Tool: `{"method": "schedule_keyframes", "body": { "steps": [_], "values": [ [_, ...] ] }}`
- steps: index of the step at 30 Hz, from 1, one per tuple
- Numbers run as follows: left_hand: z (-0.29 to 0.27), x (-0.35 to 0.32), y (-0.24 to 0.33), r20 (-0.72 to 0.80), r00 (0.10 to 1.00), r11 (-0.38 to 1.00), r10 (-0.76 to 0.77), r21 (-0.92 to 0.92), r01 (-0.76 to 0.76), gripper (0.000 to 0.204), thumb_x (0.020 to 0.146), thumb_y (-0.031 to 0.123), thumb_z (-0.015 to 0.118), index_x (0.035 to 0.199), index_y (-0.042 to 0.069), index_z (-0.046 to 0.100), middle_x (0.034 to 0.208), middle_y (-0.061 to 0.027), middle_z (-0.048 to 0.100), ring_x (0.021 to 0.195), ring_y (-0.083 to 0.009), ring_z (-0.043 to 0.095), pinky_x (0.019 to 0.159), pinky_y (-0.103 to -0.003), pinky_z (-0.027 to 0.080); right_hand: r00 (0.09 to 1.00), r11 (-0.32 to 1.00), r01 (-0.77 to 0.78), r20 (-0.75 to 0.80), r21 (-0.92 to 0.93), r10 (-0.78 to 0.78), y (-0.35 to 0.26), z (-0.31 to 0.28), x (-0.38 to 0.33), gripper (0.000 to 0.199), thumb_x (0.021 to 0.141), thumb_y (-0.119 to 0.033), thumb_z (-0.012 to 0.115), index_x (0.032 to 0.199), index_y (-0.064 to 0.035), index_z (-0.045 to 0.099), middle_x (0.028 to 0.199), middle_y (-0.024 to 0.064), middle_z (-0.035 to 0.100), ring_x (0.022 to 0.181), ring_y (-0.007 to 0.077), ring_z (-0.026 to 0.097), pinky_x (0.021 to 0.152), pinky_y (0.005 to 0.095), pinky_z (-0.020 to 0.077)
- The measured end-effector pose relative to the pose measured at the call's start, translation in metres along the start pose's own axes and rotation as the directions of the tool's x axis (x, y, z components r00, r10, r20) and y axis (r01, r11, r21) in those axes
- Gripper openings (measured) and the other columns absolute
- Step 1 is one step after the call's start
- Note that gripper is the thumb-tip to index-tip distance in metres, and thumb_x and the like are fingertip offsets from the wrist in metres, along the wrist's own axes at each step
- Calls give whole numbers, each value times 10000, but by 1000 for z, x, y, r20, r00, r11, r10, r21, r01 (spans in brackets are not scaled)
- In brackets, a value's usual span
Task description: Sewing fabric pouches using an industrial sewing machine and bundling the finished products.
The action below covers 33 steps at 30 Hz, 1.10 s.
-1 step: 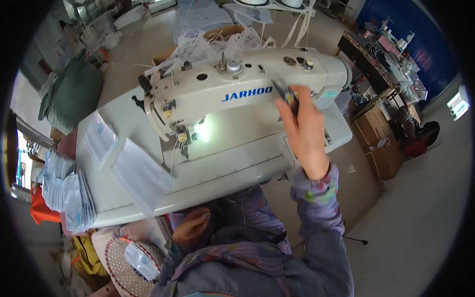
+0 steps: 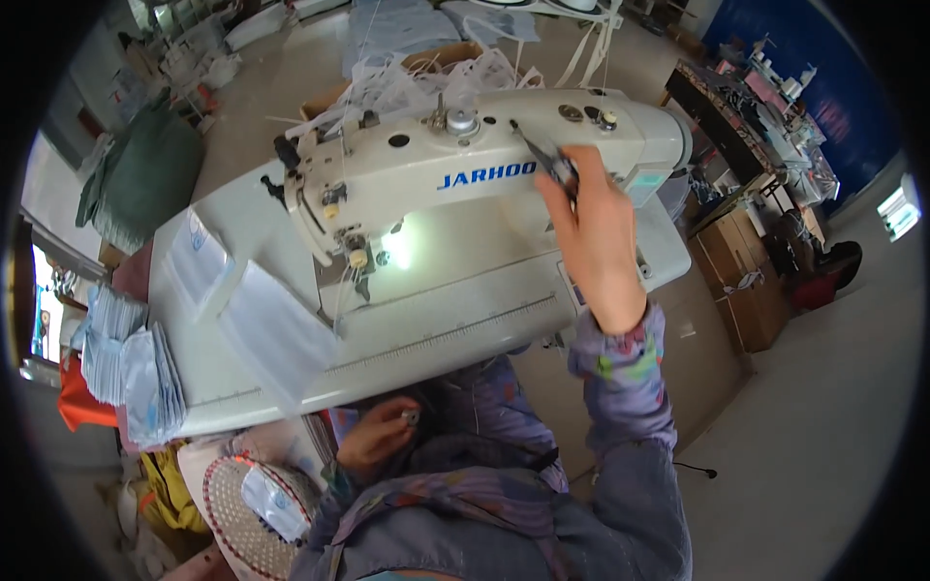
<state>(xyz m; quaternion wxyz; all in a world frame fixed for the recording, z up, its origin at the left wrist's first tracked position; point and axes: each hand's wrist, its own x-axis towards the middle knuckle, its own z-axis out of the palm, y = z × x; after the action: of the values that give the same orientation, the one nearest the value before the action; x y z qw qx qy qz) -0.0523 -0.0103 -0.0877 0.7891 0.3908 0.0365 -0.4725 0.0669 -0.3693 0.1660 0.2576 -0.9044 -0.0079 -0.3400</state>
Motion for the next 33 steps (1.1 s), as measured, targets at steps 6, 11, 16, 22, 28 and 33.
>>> {"method": "schedule_keyframes", "body": {
  "steps": [6, 11, 16, 22, 28, 33],
  "values": [
    [122, 15, 112, 6, 938, 937, 348, 23, -348, 443, 977, -4, 701, 1402, 59, 595, 1228, 5, 615, 982, -73, 643, 873, -225, 556, 976, 932, 204, -12, -300, -217, 8, 22, 46, 227, 981, -184, 720, 1129, -19, 669, 832, 217, 705, 762, 454, 680, 635, 482, 509],
    [133, 22, 132, 7, 900, 901, 435, -7, -435, 438, 981, -26, 695, 1401, 51, 597, 1263, 2, 608, 1019, -65, 663, 909, -221, 578, 986, 967, 153, -38, -204, -164, 11, 9, 24, 252, 999, -220, 711, 1156, -23, 728, 748, 193, 673, 627, 323, 653, 607, 402, 503],
    [138, 24, 130, 5, 878, 878, 478, 6, -478, 435, 977, -13, 712, 1392, 46, 597, 1231, 14, 613, 1031, -61, 660, 910, -227, 581, 986, 995, 87, 144, -50, -79, 41, 19, -50, 315, 975, -198, 741, 1223, -6, 708, 838, 169, 693, 675, 268, 638, 628, 367, 505],
    [94, 67, 100, -47, 612, 377, 790, 823, -424, 310, 942, 42, 749, 1245, 65, 686, 1096, -59, 682, 875, -155, 709, 769, -309, 592, 931, 919, 346, 192, -188, -312, 98, 87, -108, 336, 924, -161, 767, 1227, -26, 709, 916, 162, 676, 795, 404, 665, 702, 456, 535],
    [83, 81, 91, 169, 422, -142, 891, 985, -94, 305, 851, 74, 805, 1147, 64, 731, 1032, -126, 686, 771, -291, 710, 690, -389, 569, 986, 967, 85, 122, 239, -117, -1, 9, 4, 262, 916, -133, 772, 1151, -18, 749, 921, 103, 664, 811, 226, 662, 713, 363, 516],
    [88, 89, 91, 130, 364, -70, 922, 983, -172, 318, 848, 87, 829, 1151, 58, 738, 1022, -117, 676, 691, -237, 666, 634, -364, 539, 920, 917, 367, 86, 159, -383, 3, 32, 96, 310, 898, -201, 808, 1134, -7, 757, 836, 68, 667, 771, 161, 649, 676, 303, 506]
  ]
}}
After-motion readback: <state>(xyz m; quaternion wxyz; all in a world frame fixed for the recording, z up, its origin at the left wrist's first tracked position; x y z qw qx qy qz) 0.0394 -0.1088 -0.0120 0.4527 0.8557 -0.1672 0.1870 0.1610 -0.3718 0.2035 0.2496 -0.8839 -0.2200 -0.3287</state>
